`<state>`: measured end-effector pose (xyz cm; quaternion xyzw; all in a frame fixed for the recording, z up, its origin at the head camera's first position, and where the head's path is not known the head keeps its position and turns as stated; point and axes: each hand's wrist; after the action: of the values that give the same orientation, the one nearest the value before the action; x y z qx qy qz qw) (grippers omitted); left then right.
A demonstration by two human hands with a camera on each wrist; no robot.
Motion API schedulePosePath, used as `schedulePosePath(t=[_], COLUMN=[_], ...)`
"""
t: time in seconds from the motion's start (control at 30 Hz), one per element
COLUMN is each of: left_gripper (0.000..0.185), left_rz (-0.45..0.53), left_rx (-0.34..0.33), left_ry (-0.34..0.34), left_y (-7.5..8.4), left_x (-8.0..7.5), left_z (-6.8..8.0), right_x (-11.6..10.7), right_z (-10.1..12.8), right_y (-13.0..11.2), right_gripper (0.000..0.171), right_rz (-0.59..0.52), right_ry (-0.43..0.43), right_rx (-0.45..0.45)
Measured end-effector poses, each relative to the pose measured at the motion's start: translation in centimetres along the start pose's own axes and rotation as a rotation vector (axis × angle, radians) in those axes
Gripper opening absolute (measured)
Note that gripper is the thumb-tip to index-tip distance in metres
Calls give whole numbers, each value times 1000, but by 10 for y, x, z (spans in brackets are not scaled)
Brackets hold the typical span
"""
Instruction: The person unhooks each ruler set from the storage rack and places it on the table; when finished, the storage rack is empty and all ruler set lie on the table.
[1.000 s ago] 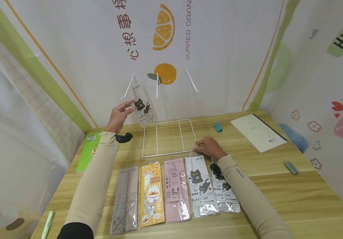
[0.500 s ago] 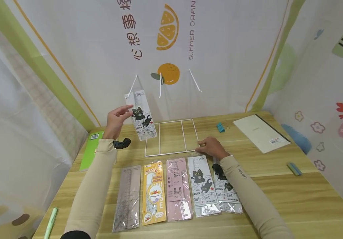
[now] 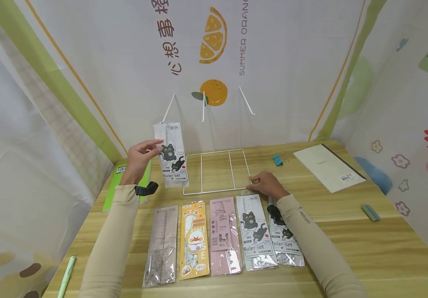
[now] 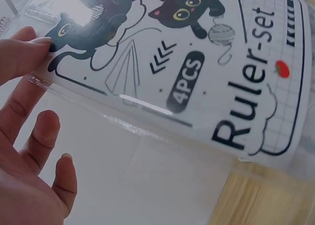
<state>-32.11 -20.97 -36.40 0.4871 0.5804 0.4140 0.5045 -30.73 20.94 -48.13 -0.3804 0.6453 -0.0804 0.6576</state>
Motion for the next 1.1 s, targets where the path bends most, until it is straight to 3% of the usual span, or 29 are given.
schedulePosePath(t=[0.27,0.73,0.87,1.1], left_gripper=[30,28,28,36], left_rz=[-10,141,131,-68], left_rx=[35,72,-29,-363], left_ry=[-19,-30,-33,-20], left_y=[4,24,18,-20], left_x=[-3,-14,-23,-56], left_z=[19,59,78,121], right_x=[1,2,2,0], right_z=[1,0,1,0], right_y=[1,5,5,6], right_gripper=[50,50,50,50], right_rz=[-1,5,2,3], right_ry=[7,2,-3,2], right_rx=[-3,-11,-16,-30])
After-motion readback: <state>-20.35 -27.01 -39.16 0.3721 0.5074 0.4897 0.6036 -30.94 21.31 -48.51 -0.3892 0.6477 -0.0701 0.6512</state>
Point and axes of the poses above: each hand's wrist, its own z-axis away from the middle knuckle, its own x-axis out of the palm, y = z × x, and after that the axes turned 11 degrees about -x, right-handed
